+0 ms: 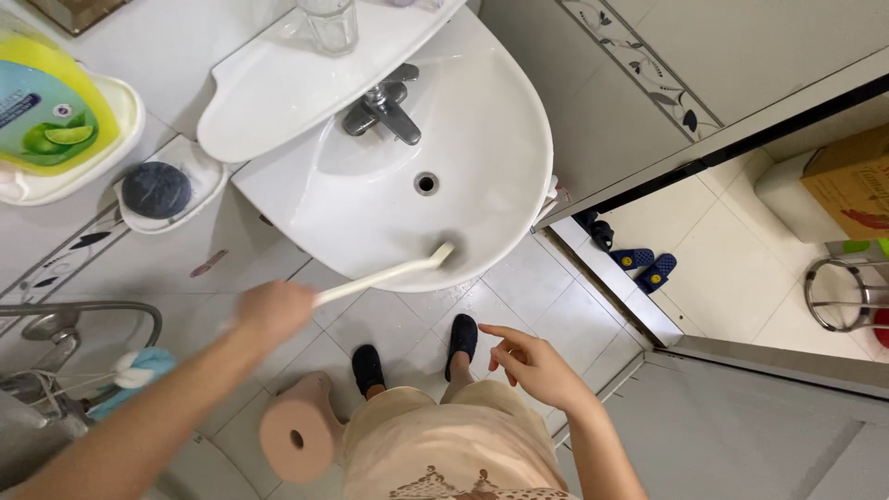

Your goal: Scrubbing the sink, floor, and fixtures in a bathroom.

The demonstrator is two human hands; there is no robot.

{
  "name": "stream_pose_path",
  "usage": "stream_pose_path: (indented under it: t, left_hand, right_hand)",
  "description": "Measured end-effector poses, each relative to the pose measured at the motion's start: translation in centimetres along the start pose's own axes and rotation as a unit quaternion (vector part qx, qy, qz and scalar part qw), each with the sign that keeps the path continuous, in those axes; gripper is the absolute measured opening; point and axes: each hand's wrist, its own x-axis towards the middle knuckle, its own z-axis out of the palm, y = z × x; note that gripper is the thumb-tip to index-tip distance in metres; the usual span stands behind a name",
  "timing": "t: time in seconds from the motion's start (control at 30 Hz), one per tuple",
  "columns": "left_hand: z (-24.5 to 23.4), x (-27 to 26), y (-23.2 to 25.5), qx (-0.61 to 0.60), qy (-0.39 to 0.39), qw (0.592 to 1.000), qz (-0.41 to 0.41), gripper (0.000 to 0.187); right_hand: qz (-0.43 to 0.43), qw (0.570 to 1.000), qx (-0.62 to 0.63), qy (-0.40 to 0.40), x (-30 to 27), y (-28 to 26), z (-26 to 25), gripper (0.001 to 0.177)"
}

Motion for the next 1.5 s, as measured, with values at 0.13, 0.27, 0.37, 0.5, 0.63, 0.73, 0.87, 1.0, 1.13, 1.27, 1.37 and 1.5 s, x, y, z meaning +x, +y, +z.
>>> stream_pose_path:
  t: [0.13,0.27,0.37,0.5,0.63,0.73,0.87,1.0,1.13,1.27,1.37,1.5]
  left_hand:
    - [0.3,9.3,5.9,-0.124,0.028,0.991,-0.032,0.030]
    - [1.4,6.4,2.6,-0.163,0.023,0.985,-0.044,0.032]
    - [4.5,0.8,-4.1,-0.116,-0.033,0.992,-0.031,0.032]
    - [4.2,0.1,-4.0,-0.113,-0.097,0.988,-0.051,0.038]
    - [-0.6,8.6,4.8,0.007,-0.032,0.998,0.058,0.026]
    - [-2.1,15.0,9.2,-0.125,0.060,0.990,0.008,0.027]
    - [-4.2,17.7,12.1,-0.197,0.093,0.969,-0.118,0.041]
    - [-4.8,20.2,12.7,-0.310,0.084,0.916,-0.240,0.070]
    - [-2.0,18.7,19.2,-0.333,0.126,0.920,-0.163,0.062]
    - [-1.5,15.4,18.7,-0.331,0.096,0.933,-0.105,0.044]
    - [-3.9,19.3,15.3,-0.321,0.140,0.930,-0.114,0.039]
    - [-6.3,24.8,15.3,-0.384,0.194,0.894,-0.123,0.044]
  right_hand:
    - [-0.013,1.000,-0.009,-0.007,-0.2,-1.0,1.0,0.044]
    - [-0.037,0.999,-0.030,-0.012,-0.4,-1.3,1.2,0.043]
    - [-0.029,0.999,-0.025,-0.007,0.1,-0.6,1.2,0.041]
    - [-0.006,1.000,-0.005,0.012,0.5,-0.3,2.0,0.038]
    - [-0.015,0.999,-0.006,0.028,1.0,-0.5,2.2,0.038]
    - [-0.035,0.998,0.010,0.045,1.2,-0.9,2.0,0.038]
    - [-0.057,0.995,0.046,0.067,1.9,-0.5,1.6,0.040]
    - [-0.052,0.994,0.071,0.058,1.9,0.8,1.0,0.038]
    - [-0.058,0.992,0.101,0.043,1.1,2.8,0.6,0.037]
    - [-0.030,0.994,0.100,0.024,0.3,3.0,-0.7,0.038]
    - [-0.011,0.994,0.106,0.021,0.2,2.9,-1.3,0.039]
    - [-0.014,0.993,0.117,0.010,-0.1,2.5,-1.3,0.040]
